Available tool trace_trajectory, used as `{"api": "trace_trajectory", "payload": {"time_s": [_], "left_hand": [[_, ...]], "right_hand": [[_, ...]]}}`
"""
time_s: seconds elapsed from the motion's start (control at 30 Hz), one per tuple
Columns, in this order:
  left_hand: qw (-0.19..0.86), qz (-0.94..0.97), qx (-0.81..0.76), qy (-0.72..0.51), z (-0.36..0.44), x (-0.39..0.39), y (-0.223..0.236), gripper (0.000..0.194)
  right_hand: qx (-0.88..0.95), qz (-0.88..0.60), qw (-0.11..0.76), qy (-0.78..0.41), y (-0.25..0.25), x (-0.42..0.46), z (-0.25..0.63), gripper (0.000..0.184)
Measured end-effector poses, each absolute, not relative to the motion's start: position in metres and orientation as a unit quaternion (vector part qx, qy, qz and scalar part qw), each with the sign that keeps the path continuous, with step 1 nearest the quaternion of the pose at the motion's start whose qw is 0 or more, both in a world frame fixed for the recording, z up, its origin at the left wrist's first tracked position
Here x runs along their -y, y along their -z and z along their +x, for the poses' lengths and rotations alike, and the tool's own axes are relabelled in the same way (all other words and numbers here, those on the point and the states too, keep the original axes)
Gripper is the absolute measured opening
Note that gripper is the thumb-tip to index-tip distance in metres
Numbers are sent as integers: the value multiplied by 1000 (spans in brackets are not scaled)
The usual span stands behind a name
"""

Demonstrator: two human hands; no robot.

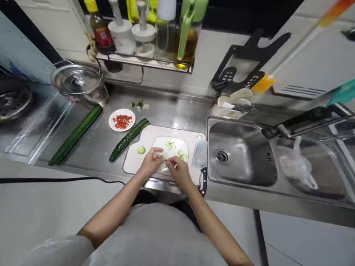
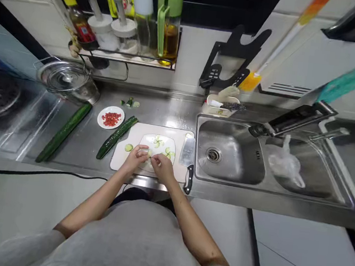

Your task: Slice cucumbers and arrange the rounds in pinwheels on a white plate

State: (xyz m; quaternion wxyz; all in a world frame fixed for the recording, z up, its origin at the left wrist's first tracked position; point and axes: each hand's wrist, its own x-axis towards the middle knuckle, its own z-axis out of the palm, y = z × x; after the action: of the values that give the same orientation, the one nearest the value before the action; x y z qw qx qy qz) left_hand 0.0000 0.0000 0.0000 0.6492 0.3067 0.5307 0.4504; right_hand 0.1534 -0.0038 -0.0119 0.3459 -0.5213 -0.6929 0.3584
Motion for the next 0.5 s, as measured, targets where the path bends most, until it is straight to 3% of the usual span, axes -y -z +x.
{"api": "trace_trajectory", "payload": {"time_s": [0.5], "left_hand": [[646,308,-528,-458,4,1,6,49]], "right_hand": [[658,-564,319,-383,8,7,152,16]]}}
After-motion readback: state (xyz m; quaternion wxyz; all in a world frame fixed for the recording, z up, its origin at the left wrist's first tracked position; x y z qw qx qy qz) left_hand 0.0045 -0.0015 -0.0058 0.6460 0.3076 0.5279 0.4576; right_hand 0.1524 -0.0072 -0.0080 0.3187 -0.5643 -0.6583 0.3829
